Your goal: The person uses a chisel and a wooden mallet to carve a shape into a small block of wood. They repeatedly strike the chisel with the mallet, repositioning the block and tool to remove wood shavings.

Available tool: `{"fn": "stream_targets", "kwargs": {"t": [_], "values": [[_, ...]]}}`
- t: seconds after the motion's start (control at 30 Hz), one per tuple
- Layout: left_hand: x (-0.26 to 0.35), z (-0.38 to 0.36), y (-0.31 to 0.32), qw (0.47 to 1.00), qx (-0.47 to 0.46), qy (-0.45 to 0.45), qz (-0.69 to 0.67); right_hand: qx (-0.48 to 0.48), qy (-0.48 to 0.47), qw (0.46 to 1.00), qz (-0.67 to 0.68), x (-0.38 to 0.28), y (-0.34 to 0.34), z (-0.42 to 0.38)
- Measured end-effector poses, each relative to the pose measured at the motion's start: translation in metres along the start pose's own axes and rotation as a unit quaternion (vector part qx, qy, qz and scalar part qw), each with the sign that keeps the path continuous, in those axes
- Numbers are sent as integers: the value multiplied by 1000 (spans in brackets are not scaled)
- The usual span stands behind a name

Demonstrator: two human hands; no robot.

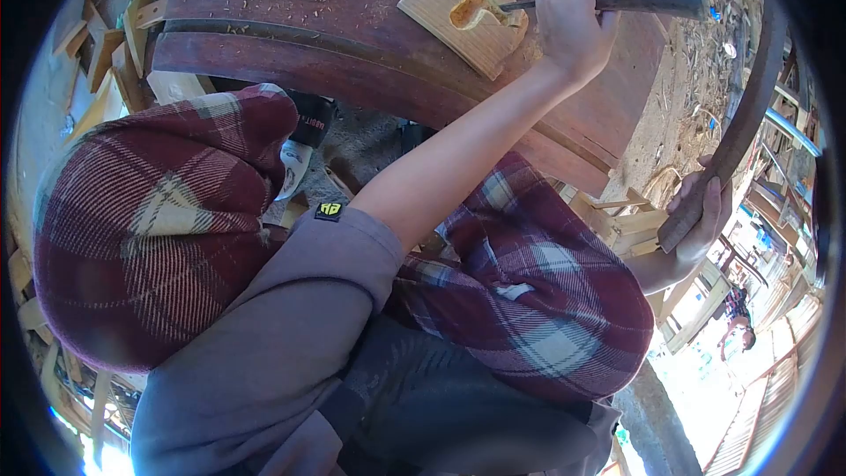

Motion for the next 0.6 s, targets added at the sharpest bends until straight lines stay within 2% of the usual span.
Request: {"fn": "stream_targets", "kwargs": {"t": [0.13, 0.27, 0.33, 0.4, 0.5, 0.57, 0.6], "values": [[-1, 1, 0, 1000, -5, 1, 5, 50, -23, 998, -24, -15, 0, -7], [-3, 1, -1, 1000, -6, -4, 2, -11, -128, 988, 89, -27, -5, -14], [-1, -1, -2, 1000, -13, 2, -6, 13, -151, 985, -85, -31, 19, -16], [1, -2, -1, 1000, -24, -4, 1, -29, -49, 988, -144, -46, 52, -19], [-3, 2, -1, 1000, -21, -7, 11, -48, -96, 977, -183, -42, 18, -5], [-5, -1, 4, 1000, -18, -15, 16, 43, -220, 970, -96, -46, 1, -11], [-4, 1, 5, 999, -13, -18, 22, 19, -176, 984, 19, -45, -1, -5]]}}
Point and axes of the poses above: each hand's wrist, its own z-axis towards the middle knuckle, its own y-axis out of the palm, x = y × z, the point moved 8 cm from there along z, towards the middle knuckle
